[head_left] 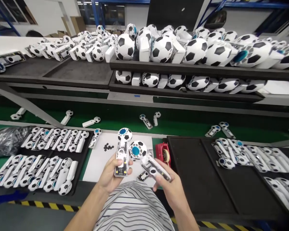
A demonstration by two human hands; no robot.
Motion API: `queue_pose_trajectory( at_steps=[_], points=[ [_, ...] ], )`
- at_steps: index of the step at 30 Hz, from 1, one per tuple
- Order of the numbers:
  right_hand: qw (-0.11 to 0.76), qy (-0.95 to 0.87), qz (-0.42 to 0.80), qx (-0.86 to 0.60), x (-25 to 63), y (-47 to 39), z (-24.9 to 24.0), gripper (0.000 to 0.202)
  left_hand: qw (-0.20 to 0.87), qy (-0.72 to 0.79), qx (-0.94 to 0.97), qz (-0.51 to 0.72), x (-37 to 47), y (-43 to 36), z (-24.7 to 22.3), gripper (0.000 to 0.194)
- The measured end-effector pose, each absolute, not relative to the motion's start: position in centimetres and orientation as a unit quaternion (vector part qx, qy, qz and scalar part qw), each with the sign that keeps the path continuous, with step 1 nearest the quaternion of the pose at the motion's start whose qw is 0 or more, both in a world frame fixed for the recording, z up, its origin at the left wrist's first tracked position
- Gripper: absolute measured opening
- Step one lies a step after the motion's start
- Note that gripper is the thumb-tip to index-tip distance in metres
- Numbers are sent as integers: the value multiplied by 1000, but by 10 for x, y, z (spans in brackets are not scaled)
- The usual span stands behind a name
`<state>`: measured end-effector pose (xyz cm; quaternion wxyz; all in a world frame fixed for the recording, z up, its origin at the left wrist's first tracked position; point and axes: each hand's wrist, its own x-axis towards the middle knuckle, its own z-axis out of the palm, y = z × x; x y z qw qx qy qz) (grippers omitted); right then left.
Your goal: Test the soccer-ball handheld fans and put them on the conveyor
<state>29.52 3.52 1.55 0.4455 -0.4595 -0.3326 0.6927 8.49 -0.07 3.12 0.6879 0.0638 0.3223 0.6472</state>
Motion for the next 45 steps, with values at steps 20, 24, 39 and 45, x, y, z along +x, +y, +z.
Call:
queue_pose_trajectory(
  at_steps=[20,24,39,45],
  points=[
    [325,-249,893,-190,304,26,51,53,683,280,231,634,82,9,63,39],
    [317,-265,892,-185,302,36,68,50,711,264,260,597,88,10,77,41],
    [401,-367,800,-255,295,43,76,39,710,294,314,558,109,5,100,56],
    [405,-381,796,-239,300,51,75,38,699,316,326,552,111,7,101,58]
  ],
)
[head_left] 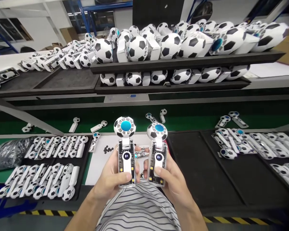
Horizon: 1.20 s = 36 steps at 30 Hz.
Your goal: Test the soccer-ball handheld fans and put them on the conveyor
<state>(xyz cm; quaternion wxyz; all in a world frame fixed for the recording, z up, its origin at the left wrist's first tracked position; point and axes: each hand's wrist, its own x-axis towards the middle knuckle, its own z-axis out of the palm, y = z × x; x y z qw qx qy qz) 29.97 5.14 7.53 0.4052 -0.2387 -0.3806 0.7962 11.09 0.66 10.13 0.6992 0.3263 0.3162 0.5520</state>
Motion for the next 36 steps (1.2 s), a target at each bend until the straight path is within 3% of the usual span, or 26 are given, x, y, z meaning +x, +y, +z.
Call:
queue_pose_trajectory(
  at_steps=[8,15,36],
  points=[
    [401,-394,774,-290,314,55,77,53,680,342,320,564,114,8,99,57],
    [402,-344,777,-340,332,55,71,42,688,373,270,560,121,6,86,51],
    [380,-324,760,-416,394,82,49,52,697,393,218,558,164,35,66,49]
  ],
)
